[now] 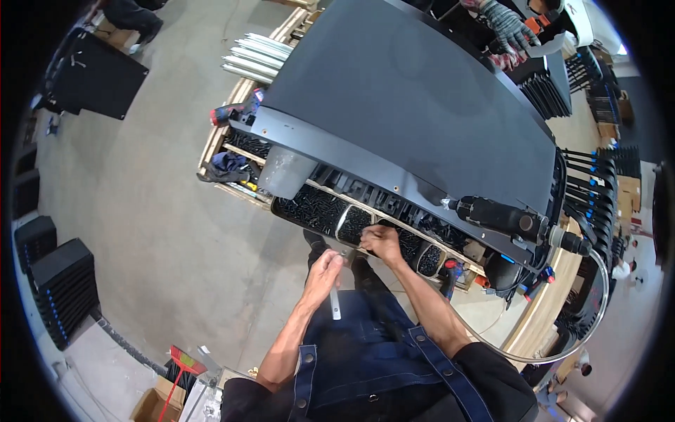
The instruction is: Assembling treadmill components using power tools in a manufacturing facility.
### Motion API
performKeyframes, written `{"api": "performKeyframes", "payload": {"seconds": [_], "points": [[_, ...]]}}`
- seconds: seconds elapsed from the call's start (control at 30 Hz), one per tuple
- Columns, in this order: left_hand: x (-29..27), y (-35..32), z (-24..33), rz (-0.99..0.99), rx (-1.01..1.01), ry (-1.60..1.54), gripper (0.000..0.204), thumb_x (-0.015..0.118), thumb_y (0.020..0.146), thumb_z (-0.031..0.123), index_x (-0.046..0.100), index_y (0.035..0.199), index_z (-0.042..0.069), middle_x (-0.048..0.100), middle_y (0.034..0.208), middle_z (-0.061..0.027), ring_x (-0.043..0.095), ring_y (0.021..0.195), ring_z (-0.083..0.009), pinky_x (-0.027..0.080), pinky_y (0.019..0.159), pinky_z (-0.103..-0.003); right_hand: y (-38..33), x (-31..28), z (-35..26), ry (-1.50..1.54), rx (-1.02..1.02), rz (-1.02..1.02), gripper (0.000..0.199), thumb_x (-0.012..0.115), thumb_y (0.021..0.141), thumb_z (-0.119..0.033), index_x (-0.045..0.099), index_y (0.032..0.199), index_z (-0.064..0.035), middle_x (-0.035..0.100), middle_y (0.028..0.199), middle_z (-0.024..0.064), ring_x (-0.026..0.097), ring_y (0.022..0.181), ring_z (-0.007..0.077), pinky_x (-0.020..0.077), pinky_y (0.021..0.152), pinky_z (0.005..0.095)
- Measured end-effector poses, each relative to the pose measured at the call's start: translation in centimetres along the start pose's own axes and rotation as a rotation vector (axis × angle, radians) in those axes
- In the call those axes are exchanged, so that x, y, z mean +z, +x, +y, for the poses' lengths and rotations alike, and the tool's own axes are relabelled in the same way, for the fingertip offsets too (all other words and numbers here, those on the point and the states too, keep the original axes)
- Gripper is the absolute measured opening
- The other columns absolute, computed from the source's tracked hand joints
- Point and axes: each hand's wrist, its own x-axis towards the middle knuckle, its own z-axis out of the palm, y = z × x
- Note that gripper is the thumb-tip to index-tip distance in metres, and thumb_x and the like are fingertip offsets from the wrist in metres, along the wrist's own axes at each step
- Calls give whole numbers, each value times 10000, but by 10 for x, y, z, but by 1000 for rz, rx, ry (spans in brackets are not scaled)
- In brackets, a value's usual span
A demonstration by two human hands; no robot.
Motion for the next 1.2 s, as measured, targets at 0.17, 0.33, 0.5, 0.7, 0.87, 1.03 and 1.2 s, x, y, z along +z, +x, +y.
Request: {"api": "performKeyframes", "payload": {"seconds": [0.17, 0.33, 0.5, 0.7, 0.87, 1.03, 1.2], "points": [[47, -23, 32, 9, 157, -49, 342, 538, 1051, 368, 537, 1143, 38, 530, 771, -9, 540, 646, -93, 443, 599, -249, -68, -55, -109, 596, 65, -40, 264, 656, 982, -172, 666, 1123, 52, 734, 1000, 167, 737, 832, 209, 601, 693, 284], [117, -46, 63, 17, 353, -9, 295, 538, 1055, 280, 541, 1161, 4, 557, 889, -26, 558, 704, -100, 465, 669, -254, -140, -104, -169, 498, -311, 106, 186, 654, 975, -97, 673, 1080, 55, 730, 997, 153, 717, 852, 184, 578, 676, 263], [172, -62, 71, 37, 469, 34, 254, 563, 1044, 219, 554, 1156, -9, 573, 919, -29, 574, 770, -91, 472, 698, -243, -163, -135, -163, 435, -668, 163, 103, 687, 925, -2, 695, 1018, 41, 696, 970, 147, 661, 774, 145, 568, 649, 241], [222, -76, 66, 135, 553, -36, 249, 592, 1029, 199, 554, 1157, -12, 589, 960, -43, 585, 808, -101, 542, 776, -277, -179, -160, -151, 258, -880, 264, 153, 731, 862, 22, 710, 1013, 9, 715, 979, 144, 697, 826, 204, 550, 677, 268], [243, -83, 54, 328, 675, 75, 203, 616, 1006, 146, 580, 1139, -4, 613, 918, -63, 606, 799, -144, 525, 724, -306, -191, -168, -153, 208, -1011, 298, 147, 734, 874, 13, 708, 1019, 23, 717, 995, 170, 697, 782, 194, 564, 662, 277], [251, -86, 56, 686, 1001, 589, 178, 645, 932, 28, 625, 1108, 15, 633, 919, -143, 631, 788, -278, 505, 691, -345, -205, -161, -155, 229, -961, 359, 156, 733, 857, 51, 696, 1007, 37, 709, 960, 163, 701, 782, 206, 567, 662, 286], [253, -86, 69, 594, 958, 530, 184, 622, 958, 54, 626, 1139, 23, 632, 912, -100, 603, 790, -182, 485, 653, -305, -197, -163, -154, 202, -940, 359, 193, 737, 831, 68, 692, 1013, 24, 699, 936, 160, 696, 806, 231, 561, 686, 305]]}}
